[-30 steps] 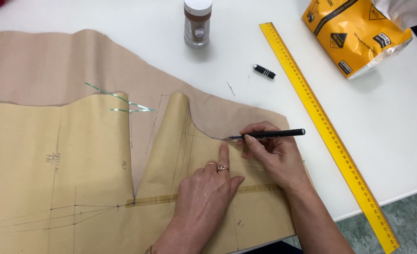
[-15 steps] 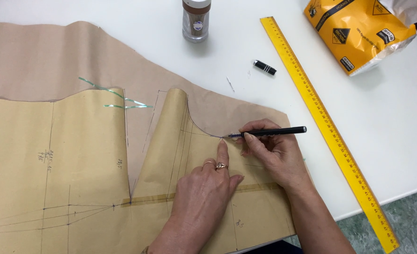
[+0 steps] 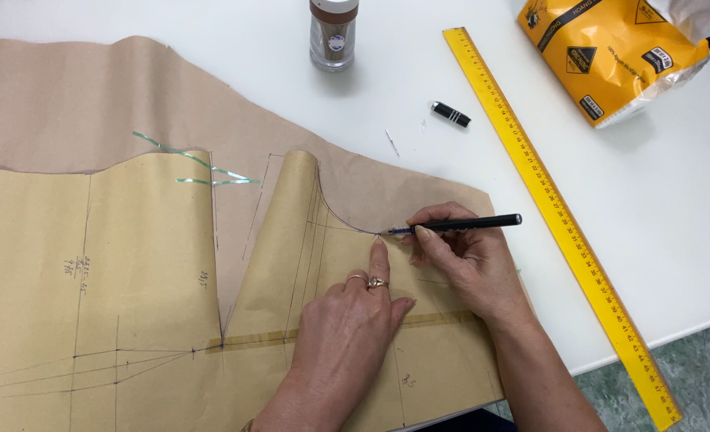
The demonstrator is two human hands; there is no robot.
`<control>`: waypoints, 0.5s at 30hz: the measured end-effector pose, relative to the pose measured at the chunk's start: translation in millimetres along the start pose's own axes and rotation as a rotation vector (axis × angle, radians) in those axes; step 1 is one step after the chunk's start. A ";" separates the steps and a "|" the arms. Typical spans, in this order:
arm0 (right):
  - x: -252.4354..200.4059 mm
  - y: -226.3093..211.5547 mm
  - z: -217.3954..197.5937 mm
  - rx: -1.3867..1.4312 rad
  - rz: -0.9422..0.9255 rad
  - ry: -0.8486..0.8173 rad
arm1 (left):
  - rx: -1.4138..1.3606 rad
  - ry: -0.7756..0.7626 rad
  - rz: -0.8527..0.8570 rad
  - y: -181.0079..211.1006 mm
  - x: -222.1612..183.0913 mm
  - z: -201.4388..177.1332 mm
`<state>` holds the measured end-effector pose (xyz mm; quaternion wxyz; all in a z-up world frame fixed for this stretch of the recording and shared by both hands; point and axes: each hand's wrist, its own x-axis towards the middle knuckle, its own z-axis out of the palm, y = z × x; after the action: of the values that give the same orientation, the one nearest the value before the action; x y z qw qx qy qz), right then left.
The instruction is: A person is using a pen and a yellow ruler to draw a garment pattern on a large sheet of brown paper.
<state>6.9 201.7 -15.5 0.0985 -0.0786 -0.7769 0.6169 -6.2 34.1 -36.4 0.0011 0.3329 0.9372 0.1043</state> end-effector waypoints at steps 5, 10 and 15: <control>-0.1 -2.2 1.4 0.003 0.026 0.019 | 0.007 0.024 0.003 -0.5 -1.1 2.0; 0.1 0.9 -0.2 0.004 0.014 0.008 | -0.005 0.007 0.003 -0.3 -0.6 0.0; 0.4 -1.0 0.8 -0.003 0.020 0.016 | -0.020 -0.008 -0.016 0.1 -0.4 -1.0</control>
<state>6.2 200.9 -14.7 0.0985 -0.0914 -0.7763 0.6159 -5.9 33.8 -35.4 0.0090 0.3259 0.9387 0.1121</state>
